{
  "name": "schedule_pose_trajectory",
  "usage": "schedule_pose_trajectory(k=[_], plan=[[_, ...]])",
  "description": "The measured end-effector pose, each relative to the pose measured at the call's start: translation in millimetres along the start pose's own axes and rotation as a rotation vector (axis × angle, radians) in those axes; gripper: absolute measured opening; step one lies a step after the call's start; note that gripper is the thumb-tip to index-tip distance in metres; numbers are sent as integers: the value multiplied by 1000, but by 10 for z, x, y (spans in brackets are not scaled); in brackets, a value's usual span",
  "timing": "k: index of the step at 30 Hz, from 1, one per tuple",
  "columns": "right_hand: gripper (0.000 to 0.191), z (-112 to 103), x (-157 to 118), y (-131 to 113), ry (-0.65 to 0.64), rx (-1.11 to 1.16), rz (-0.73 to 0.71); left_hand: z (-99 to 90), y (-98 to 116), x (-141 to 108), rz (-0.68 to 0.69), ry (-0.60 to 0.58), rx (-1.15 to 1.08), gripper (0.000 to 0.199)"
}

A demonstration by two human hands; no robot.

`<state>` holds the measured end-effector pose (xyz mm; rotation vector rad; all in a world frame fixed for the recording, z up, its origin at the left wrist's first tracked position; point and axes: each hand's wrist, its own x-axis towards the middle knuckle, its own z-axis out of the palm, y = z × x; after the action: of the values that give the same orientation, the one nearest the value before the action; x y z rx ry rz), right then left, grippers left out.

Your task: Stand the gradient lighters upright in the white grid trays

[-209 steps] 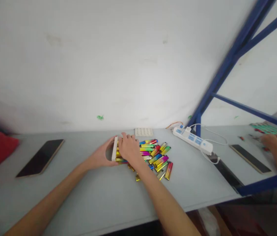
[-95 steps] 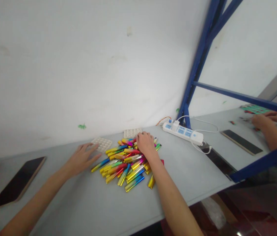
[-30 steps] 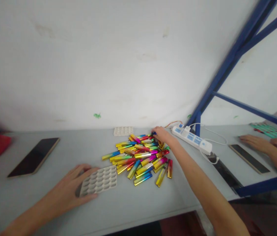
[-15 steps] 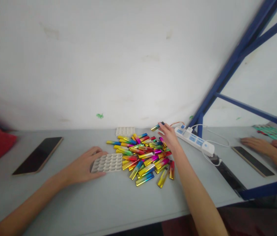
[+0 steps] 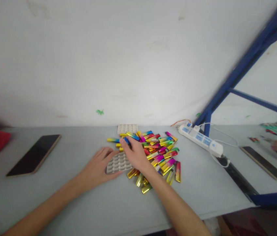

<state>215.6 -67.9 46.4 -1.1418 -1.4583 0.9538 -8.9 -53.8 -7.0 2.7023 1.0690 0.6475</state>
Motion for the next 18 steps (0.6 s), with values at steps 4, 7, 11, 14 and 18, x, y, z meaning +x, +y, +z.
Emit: schedule_pose_trajectory(k=[4,7,11,14,18], plan=[[55,62,-108,23,96,-174,15,-39,51,-23,-34,-40,-40,78],[51,34,-118,15,155,-211,43,-139,-33,-39,-36,-66,-82,92],[40,-24,-114,69,208,-302,15,-274,-190,-78,-34,-82,-119,83],[36,-54,-120,104,225,-341,-11,-338,-265,-90,-8,-112,-149,72],[42,-58,-124,72,227,-336,-41,-357,-286,-78,-10,-105,-164,68]])
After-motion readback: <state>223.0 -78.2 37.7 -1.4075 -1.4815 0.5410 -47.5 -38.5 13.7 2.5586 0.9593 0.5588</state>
